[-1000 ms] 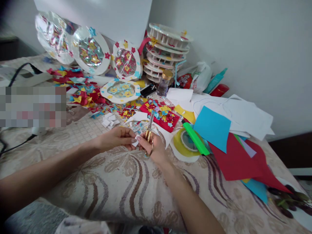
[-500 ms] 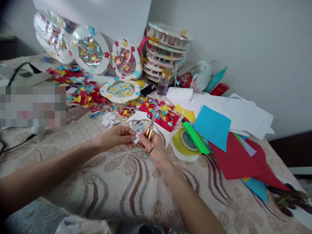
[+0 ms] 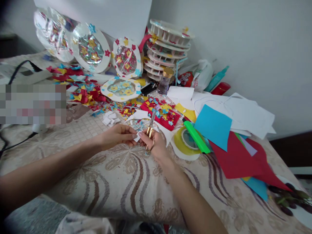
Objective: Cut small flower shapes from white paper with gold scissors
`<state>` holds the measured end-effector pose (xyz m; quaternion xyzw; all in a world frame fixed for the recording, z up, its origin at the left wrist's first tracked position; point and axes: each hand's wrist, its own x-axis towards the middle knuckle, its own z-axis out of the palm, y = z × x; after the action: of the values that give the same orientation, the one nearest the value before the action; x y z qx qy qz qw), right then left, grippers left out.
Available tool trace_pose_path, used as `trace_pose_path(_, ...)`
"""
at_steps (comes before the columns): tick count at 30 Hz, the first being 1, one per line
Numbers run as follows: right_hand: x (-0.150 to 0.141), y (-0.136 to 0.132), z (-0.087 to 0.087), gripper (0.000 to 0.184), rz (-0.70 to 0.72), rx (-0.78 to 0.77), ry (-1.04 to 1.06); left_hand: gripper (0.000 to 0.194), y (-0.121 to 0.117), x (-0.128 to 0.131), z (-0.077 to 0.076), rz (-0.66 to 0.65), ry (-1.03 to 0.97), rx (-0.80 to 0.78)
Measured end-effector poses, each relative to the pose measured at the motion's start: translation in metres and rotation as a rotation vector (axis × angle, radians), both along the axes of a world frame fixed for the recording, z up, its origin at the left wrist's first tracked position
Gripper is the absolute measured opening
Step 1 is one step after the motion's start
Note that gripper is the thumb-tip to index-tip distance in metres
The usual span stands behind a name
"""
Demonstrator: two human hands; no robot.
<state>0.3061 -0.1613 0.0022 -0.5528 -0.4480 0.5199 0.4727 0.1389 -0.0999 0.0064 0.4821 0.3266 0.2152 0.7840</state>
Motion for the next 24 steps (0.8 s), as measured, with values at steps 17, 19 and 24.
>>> trace_pose_path(17,0.0023,0.0036,-0.0027,0.029,0.05,-0.038,0.082,0.033,0.002,-0.0003,0.0006,-0.012,0.041,-0.093)
trace_pose_path(19,0.0021,0.0041,-0.0028,0.03,0.051,-0.027,0.071,0.032,0.0011,0.0001,0.0007,-0.002,0.038,-0.08)
trace_pose_path(24,0.0006,0.0047,-0.002,0.031,0.034,0.011,0.023,0.033,-0.0008,0.0023,-0.0002,0.061,0.026,-0.058)
